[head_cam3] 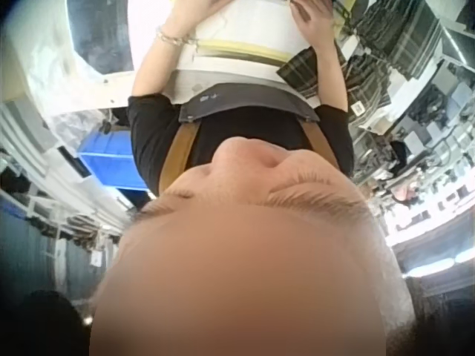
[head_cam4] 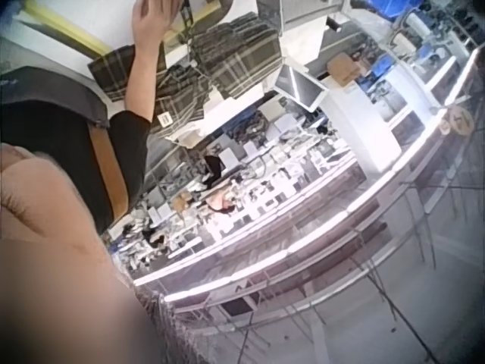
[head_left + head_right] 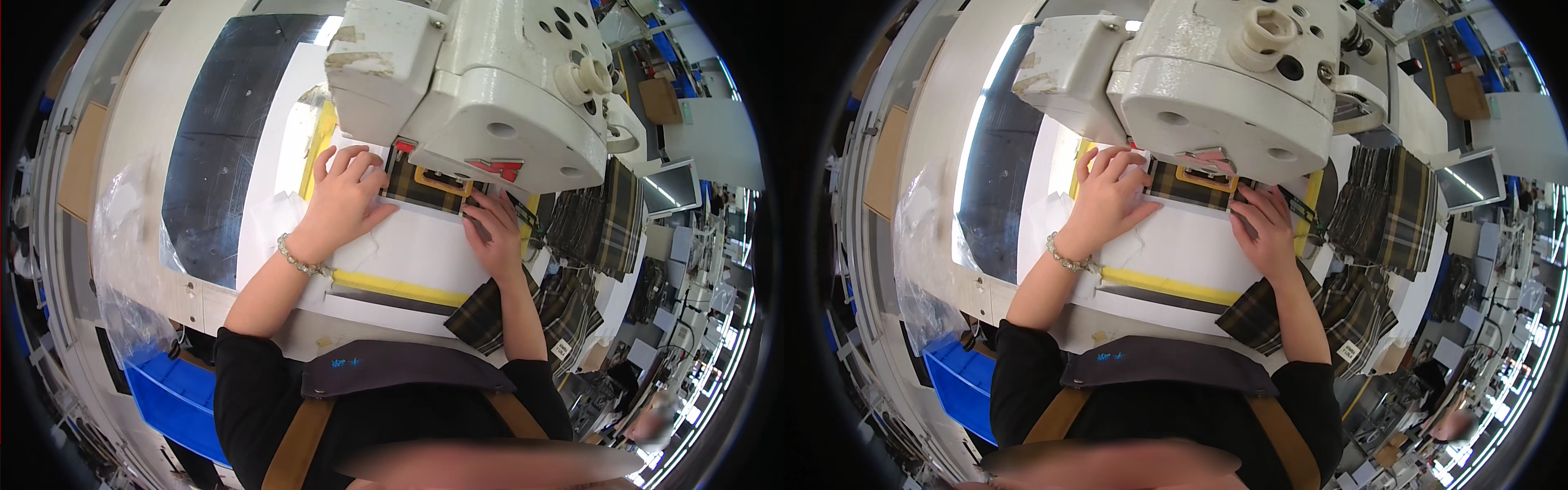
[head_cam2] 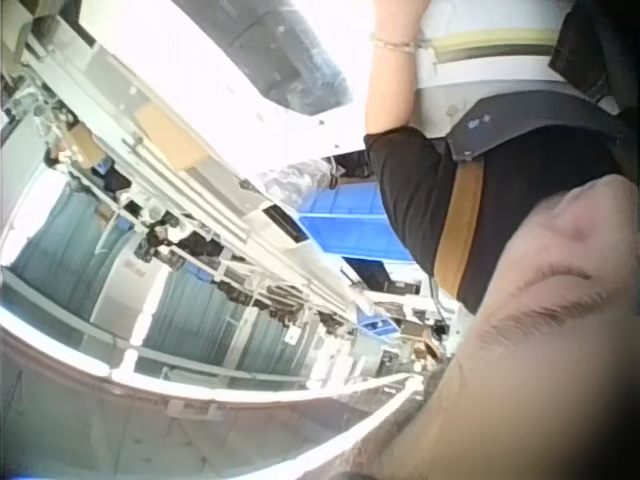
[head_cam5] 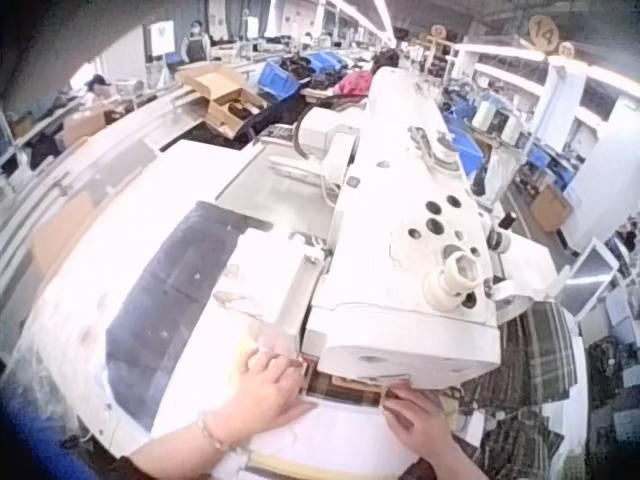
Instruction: Sewing brand labels onto fabric pieces using an industrial sewing machine.
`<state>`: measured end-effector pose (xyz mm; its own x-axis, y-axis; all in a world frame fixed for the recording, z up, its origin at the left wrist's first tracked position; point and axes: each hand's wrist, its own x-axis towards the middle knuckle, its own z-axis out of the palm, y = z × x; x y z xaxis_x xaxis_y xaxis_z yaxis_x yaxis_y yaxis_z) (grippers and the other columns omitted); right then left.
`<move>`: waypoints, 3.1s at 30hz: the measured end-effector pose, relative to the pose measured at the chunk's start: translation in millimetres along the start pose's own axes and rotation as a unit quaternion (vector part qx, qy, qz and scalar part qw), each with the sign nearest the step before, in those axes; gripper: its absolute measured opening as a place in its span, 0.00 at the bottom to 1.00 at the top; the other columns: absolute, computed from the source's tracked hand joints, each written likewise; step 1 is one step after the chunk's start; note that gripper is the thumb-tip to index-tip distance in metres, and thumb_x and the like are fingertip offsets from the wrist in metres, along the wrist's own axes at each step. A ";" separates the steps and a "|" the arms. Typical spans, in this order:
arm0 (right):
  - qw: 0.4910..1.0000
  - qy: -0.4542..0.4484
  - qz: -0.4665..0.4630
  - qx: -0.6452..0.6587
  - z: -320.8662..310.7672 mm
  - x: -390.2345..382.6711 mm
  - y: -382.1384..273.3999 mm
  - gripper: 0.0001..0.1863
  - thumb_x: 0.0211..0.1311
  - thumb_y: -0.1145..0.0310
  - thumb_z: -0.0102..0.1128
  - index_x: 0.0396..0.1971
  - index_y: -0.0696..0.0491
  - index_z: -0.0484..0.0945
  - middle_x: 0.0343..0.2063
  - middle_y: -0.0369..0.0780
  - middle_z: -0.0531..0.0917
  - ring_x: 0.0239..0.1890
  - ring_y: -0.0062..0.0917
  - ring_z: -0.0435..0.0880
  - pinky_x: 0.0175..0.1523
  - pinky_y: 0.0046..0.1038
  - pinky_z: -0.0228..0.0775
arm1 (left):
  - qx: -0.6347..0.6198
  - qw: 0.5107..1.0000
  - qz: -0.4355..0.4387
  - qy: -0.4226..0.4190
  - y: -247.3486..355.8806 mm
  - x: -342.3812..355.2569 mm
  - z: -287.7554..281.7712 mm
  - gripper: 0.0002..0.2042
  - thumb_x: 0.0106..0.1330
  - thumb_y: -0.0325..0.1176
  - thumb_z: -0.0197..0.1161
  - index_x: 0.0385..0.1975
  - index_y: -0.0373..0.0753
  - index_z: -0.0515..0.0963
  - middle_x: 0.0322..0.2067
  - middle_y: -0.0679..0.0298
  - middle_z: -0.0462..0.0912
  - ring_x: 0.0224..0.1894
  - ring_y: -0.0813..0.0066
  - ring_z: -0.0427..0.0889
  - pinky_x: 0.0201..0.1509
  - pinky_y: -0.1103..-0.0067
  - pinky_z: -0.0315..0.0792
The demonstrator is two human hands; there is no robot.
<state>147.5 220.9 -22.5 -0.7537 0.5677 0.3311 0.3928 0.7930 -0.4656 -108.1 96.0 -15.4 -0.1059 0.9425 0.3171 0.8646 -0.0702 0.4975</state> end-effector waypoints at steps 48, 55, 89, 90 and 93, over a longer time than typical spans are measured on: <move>0.993 0.060 0.072 0.078 -3.3 -2.5 1.8 0.08 0.50 0.81 0.58 0.24 0.48 0.78 0.27 0.30 0.84 0.32 0.24 0.80 0.53 0.31 0.59 | 0.066 0.998 0.004 0.000 5.2 -3.0 4.0 0.13 0.51 0.39 0.71 0.35 0.45 0.81 0.50 0.66 0.77 0.59 0.64 0.69 0.65 0.61 0.50; 0.993 0.056 0.063 0.085 -2.0 -2.3 3.7 0.08 0.49 0.81 0.60 0.24 0.48 0.79 0.26 0.31 0.84 0.32 0.24 0.79 0.53 0.33 0.59 | 0.066 0.998 0.007 0.000 5.1 -1.1 2.9 0.13 0.51 0.39 0.71 0.35 0.45 0.81 0.51 0.66 0.77 0.60 0.65 0.69 0.65 0.61 0.50; 0.999 0.012 0.023 0.030 -10.7 -1.4 15.2 0.21 0.44 0.68 0.71 0.44 0.47 0.81 0.46 0.35 0.81 0.46 0.31 0.78 0.55 0.35 0.66 | 0.024 0.999 0.032 -0.022 3.3 1.5 5.0 0.14 0.53 0.34 0.69 0.39 0.41 0.79 0.50 0.58 0.77 0.54 0.61 0.73 0.59 0.67 0.62; 1.000 0.001 0.022 0.019 -10.1 -1.6 16.3 0.21 0.45 0.68 0.70 0.43 0.47 0.81 0.48 0.35 0.81 0.47 0.32 0.77 0.55 0.35 0.66 | 0.022 0.999 0.032 -0.021 3.9 1.9 4.7 0.14 0.53 0.34 0.69 0.39 0.40 0.79 0.50 0.58 0.77 0.54 0.61 0.73 0.59 0.67 0.62; 1.000 -0.014 0.010 -0.002 -9.5 -1.2 17.9 0.20 0.46 0.67 0.70 0.43 0.48 0.81 0.50 0.34 0.80 0.49 0.33 0.76 0.56 0.35 0.66 | 0.012 0.999 0.037 -0.027 2.6 0.1 5.4 0.14 0.53 0.34 0.69 0.40 0.40 0.78 0.51 0.59 0.77 0.56 0.61 0.72 0.60 0.66 0.61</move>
<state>160.4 236.5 -23.5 -0.7604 0.5770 0.2981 0.4099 0.7825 -0.4687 -103.2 97.7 -18.4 -0.0159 0.9511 0.3084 0.8810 -0.1325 0.4542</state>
